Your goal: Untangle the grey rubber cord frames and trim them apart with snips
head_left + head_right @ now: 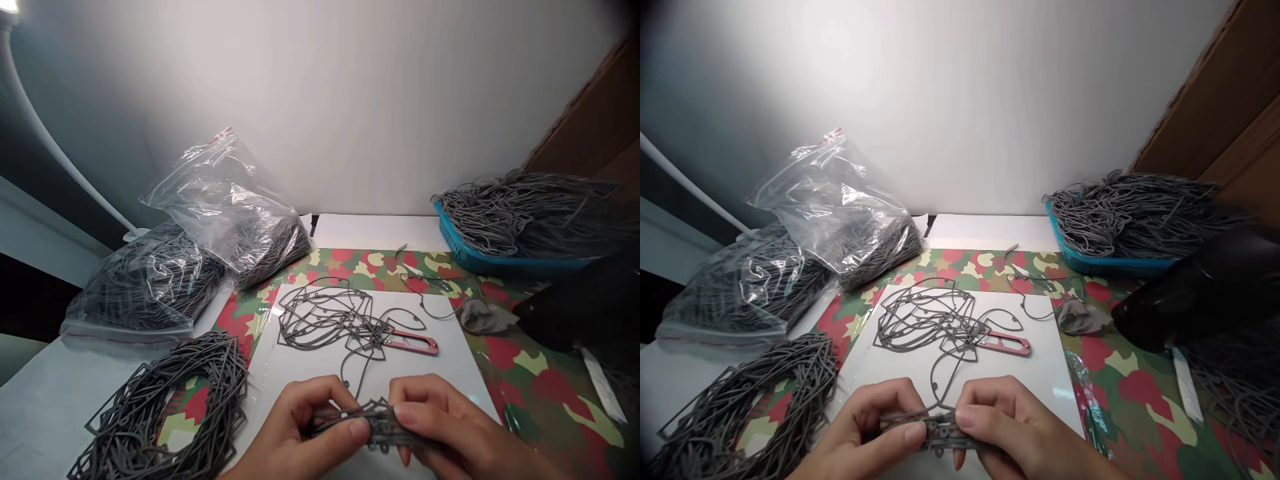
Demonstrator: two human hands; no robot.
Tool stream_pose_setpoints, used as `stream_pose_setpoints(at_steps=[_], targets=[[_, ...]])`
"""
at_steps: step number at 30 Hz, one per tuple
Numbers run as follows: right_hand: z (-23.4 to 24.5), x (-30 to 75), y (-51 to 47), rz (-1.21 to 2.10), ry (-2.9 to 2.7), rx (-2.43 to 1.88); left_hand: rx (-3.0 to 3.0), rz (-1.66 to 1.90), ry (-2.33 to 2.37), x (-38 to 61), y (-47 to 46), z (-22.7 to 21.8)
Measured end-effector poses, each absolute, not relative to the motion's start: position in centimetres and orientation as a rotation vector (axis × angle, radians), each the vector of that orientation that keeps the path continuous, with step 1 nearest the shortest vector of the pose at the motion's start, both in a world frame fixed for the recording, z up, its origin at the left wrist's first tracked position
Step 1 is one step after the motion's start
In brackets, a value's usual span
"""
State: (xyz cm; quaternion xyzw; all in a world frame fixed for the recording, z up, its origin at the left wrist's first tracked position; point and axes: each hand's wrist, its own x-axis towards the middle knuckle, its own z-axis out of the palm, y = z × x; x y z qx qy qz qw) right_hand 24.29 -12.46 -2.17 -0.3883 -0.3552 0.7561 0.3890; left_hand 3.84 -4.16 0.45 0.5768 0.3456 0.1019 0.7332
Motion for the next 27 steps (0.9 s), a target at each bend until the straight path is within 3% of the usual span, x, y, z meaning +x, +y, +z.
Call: stream_pose_setpoints(at_steps=[8, 18, 27], targets=[[-2.0, 24.4, -12.6, 1.904, -0.954, -1.072, 1.232, 0.168, 0.83, 3.9, -4.0, 1.6], [-2.2, 25.5, -11.9, 2.042, -0.821, -0.805, 1.146, 0.208, 0.798, 3.4, -3.5, 0.5], [-1.5, 25.1, -12.6, 2.046, -0.885, -0.995, 1.613, 0.337, 0.609, 2.7, -3.3, 0.6]])
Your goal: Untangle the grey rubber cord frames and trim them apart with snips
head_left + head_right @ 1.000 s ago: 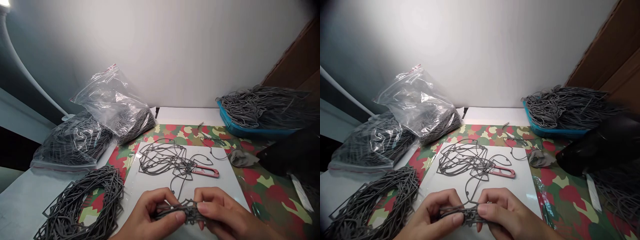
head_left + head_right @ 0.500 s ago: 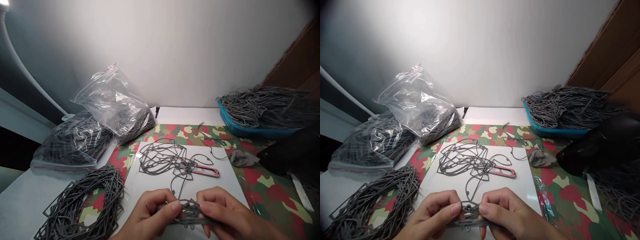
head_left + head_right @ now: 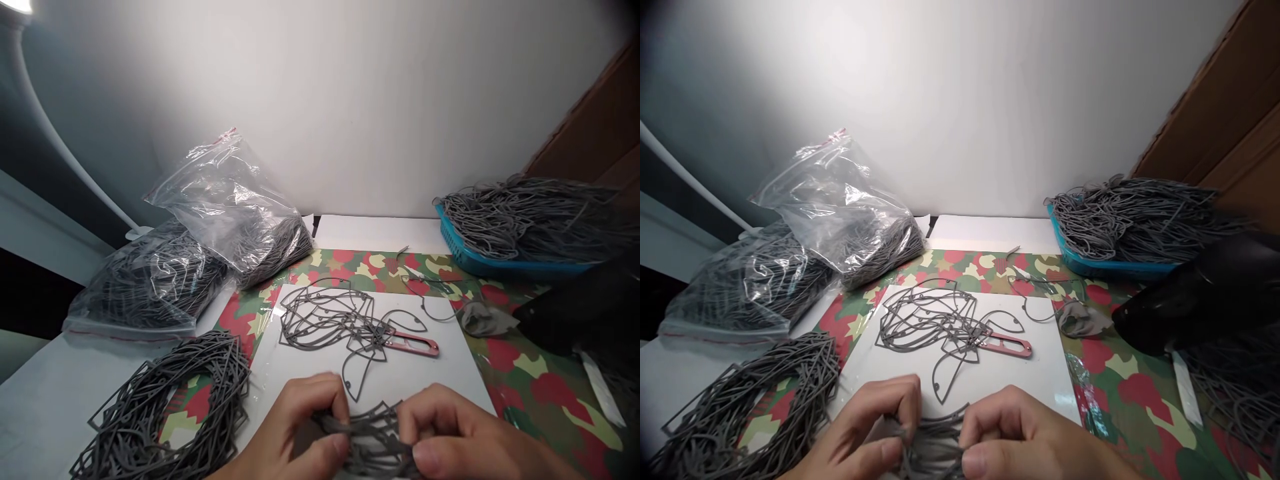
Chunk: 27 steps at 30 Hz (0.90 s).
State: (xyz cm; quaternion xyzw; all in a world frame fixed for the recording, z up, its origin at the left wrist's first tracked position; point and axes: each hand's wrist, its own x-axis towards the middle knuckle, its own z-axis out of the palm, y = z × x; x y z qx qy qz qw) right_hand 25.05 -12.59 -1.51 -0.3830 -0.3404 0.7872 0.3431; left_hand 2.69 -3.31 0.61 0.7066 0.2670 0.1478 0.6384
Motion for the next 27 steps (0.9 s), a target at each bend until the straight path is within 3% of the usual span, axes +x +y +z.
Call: stream_pose_setpoints(at_steps=[5, 17, 27], targets=[[-0.1, 24.3, -12.3, 2.028, -1.012, -1.229, 1.851, 0.723, 0.58, 2.3, -3.3, 0.5], [-1.5, 23.9, -13.0, 1.931, -1.199, -1.21, 1.682, -0.043, 0.419, 3.1, -3.6, -1.9], [-0.5, 24.2, -12.5, 1.982, -1.059, -1.021, 1.421, -0.109, 0.509, 3.5, -3.2, 1.8]])
